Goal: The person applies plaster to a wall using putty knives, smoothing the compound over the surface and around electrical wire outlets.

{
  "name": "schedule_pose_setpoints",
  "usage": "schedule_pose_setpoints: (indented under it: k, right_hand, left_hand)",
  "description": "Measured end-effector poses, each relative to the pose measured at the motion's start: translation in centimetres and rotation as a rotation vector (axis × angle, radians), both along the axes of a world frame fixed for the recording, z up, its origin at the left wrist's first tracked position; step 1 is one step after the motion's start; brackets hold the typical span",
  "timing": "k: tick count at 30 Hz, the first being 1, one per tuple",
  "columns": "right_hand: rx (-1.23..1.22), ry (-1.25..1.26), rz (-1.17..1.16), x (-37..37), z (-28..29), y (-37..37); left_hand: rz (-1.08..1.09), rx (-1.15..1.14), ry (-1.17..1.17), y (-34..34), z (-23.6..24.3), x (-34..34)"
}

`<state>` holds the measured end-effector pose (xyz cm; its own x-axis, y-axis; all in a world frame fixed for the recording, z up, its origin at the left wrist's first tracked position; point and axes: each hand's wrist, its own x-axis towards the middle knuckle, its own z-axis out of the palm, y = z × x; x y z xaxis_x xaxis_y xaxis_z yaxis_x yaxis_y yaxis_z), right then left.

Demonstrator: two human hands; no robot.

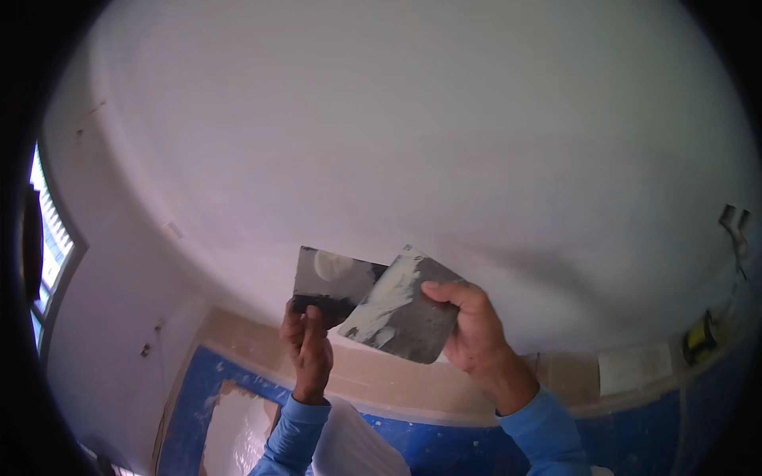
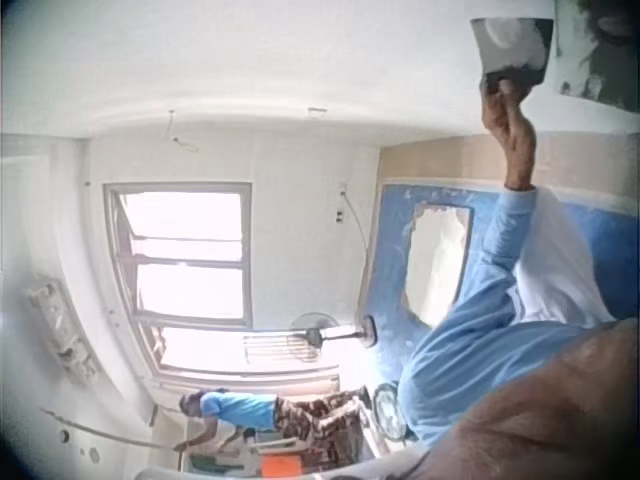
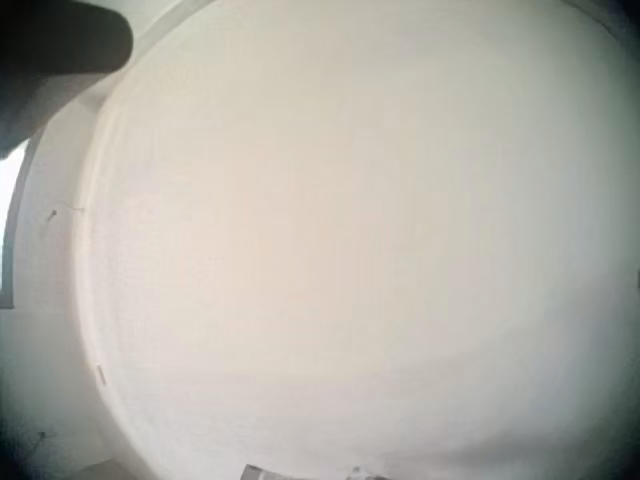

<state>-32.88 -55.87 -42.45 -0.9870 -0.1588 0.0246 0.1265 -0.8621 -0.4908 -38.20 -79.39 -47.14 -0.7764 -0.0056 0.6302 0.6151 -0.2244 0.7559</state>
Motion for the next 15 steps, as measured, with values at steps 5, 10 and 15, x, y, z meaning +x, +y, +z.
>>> schedule_pose_setpoints:
  k: [5,10,15]
  right_hand:
    - [0.086,-0.163,-0.198,-0.1,-0.1,-2.0]
    - [0.436,-0.194,-0.486,2.2,-3.3,-2.7]
    - [0.234,0.463,-0.211,3.8,-2.6,1.1]
  left_hand:
    - [-0.023,-0.472,0.325,0.4,-0.4,-3.0]
    - [-0.171,-0.715,0.578,0.4,-1.6,-4.7]
    - [-0.185,-0.863,0.317,-3.1,-4.4,-4.4]
